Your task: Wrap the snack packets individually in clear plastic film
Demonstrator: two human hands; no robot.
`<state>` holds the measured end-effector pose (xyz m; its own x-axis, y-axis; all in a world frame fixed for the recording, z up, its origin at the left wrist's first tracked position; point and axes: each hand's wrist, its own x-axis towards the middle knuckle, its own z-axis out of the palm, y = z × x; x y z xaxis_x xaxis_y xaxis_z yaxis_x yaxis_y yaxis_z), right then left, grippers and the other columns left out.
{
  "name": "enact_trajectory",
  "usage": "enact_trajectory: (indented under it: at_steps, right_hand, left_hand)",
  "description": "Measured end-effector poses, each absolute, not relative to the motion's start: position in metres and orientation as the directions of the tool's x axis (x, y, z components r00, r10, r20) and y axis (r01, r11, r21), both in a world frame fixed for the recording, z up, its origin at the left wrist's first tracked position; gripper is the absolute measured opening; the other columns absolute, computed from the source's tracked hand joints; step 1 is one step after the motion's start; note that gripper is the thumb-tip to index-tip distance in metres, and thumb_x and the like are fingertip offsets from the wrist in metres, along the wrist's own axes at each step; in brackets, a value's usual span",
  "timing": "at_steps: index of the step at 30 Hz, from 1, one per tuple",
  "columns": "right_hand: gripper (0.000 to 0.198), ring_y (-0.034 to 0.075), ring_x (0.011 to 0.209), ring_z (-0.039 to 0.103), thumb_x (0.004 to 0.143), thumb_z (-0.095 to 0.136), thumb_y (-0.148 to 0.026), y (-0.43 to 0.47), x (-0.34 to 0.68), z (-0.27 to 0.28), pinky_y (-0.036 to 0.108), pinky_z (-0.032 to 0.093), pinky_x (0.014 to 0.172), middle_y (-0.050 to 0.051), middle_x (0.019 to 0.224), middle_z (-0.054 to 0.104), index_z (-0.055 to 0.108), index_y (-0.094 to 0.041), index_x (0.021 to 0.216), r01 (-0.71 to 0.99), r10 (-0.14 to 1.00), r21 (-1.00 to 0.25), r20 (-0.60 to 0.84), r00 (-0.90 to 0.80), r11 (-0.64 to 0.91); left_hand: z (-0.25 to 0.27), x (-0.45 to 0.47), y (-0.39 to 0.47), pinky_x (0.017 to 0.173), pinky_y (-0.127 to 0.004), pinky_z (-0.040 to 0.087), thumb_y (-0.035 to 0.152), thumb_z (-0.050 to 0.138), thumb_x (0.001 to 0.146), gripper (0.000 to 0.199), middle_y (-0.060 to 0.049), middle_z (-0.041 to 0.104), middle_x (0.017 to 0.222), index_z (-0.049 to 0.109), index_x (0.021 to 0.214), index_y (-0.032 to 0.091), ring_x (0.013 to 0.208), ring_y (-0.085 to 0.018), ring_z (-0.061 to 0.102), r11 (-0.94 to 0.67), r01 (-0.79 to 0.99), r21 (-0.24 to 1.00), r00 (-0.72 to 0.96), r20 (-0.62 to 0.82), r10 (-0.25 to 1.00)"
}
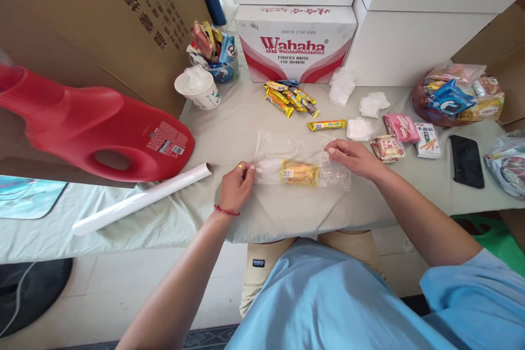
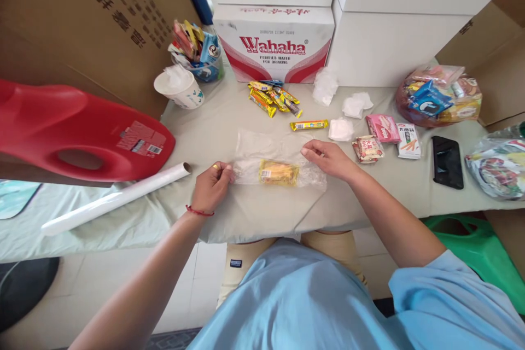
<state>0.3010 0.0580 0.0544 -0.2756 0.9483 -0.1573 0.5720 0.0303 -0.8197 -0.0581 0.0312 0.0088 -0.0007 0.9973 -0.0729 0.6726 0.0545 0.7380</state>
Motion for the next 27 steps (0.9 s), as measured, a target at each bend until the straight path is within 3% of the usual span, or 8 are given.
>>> enact_trajectory:
  at_steps: [3, 8, 11, 17, 19, 21, 24, 27]
  right_hand:
    - [0.063, 0.015, 0.070, 0.055, 0.083, 0.073, -0.064, 0.050, 0.308, 0.057, 0.027, 0.044, 0.066, 0.003, 0.091, 0.073, 0.068, -0.020, 0.129, 0.554, 0.906, -0.829, -0.181, -0.383, 0.069]
    - [0.044, 0.015, 0.066, 0.057, 0.082, 0.071, -0.055, 0.055, 0.317, 0.033, 0.026, 0.043, 0.061, 0.001, 0.077, 0.068, 0.073, -0.018, 0.105, 0.564, 0.915, -0.824, -0.265, -0.306, -0.050]
    - [0.031, 0.016, 0.071, 0.060, 0.087, 0.066, -0.040, 0.065, 0.316, 0.026, 0.028, 0.047, 0.068, 0.004, 0.085, 0.072, 0.074, -0.018, 0.106, 0.670, 0.951, -0.741, -0.168, -0.258, 0.051]
    - [0.026, 0.027, 0.098, 0.067, 0.095, 0.059, -0.026, 0.090, 0.297, 0.048, 0.038, 0.050, 0.090, 0.013, 0.110, 0.075, 0.074, -0.016, 0.114, 0.855, 0.954, -0.432, 0.047, -0.297, 0.288]
    - [0.028, 0.029, 0.109, 0.066, 0.098, 0.057, -0.025, 0.100, 0.284, 0.053, 0.040, 0.050, 0.097, 0.014, 0.116, 0.073, 0.072, -0.015, 0.118, 0.837, 0.922, -0.402, 0.054, -0.385, 0.373]
    - [0.032, 0.031, 0.120, 0.062, 0.100, 0.056, -0.025, 0.111, 0.266, 0.053, 0.041, 0.048, 0.102, 0.015, 0.125, 0.071, 0.069, -0.015, 0.128, 0.819, 0.886, -0.368, 0.033, -0.462, 0.440]
    - [0.048, 0.034, 0.129, 0.057, 0.099, 0.061, -0.027, 0.128, 0.237, 0.045, 0.045, 0.048, 0.105, 0.018, 0.137, 0.067, 0.058, -0.014, 0.145, 0.851, 0.880, -0.290, -0.059, -0.472, 0.437]
    - [0.056, 0.038, 0.128, 0.056, 0.092, 0.072, -0.029, 0.142, 0.216, 0.037, 0.046, 0.050, 0.102, 0.022, 0.135, 0.067, 0.058, -0.012, 0.144, 0.915, 0.908, -0.207, -0.169, -0.383, 0.347]
  left_hand:
    - [0.011, -0.052, 0.033, 0.070, -0.031, 0.045, 0.051, 0.043, 0.097, 0.033, 0.001, 0.066, 0.067, 0.058, 0.082, 0.025, 0.065, -0.019, 0.060, 0.086, 0.680, 0.728, -0.053, -0.069, 0.996]
    - [0.012, -0.049, 0.040, 0.074, -0.032, 0.046, 0.050, 0.048, 0.094, 0.031, 0.002, 0.065, 0.064, 0.061, 0.082, 0.024, 0.063, -0.019, 0.059, 0.194, 0.705, 0.682, -0.156, -0.118, 0.981]
    - [0.007, -0.051, 0.046, 0.080, -0.036, 0.050, 0.048, 0.051, 0.091, 0.028, -0.001, 0.069, 0.075, 0.063, 0.090, 0.023, 0.072, -0.020, 0.063, 0.237, 0.698, 0.676, -0.226, -0.106, 0.968]
    - [0.018, -0.054, 0.034, 0.109, -0.054, 0.045, 0.031, 0.060, 0.087, 0.023, -0.015, 0.062, 0.117, 0.065, 0.107, 0.019, 0.117, -0.032, 0.059, 0.049, 0.818, 0.574, -0.347, 0.423, 0.837]
    - [0.031, -0.043, 0.021, 0.110, -0.055, 0.042, 0.025, 0.053, 0.093, 0.019, -0.014, 0.064, 0.113, 0.068, 0.105, 0.020, 0.116, -0.032, 0.059, -0.080, 0.866, 0.494, -0.239, 0.549, 0.801]
    - [0.042, -0.025, 0.010, 0.107, -0.053, 0.041, 0.022, 0.048, 0.098, 0.026, -0.012, 0.070, 0.110, 0.072, 0.104, 0.023, 0.111, -0.029, 0.061, -0.276, 0.869, 0.410, 0.015, 0.537, 0.843]
    - [0.046, 0.007, 0.005, 0.100, -0.050, 0.041, 0.020, 0.046, 0.099, 0.039, -0.007, 0.076, 0.125, 0.075, 0.123, 0.029, 0.117, -0.029, 0.061, -0.436, 0.830, 0.348, 0.341, 0.302, 0.890]
    - [0.037, 0.027, 0.011, 0.091, -0.049, 0.042, 0.018, 0.043, 0.099, 0.047, -0.005, 0.074, 0.136, 0.072, 0.134, 0.030, 0.116, -0.030, 0.060, -0.425, 0.845, 0.325, 0.416, 0.100, 0.904]
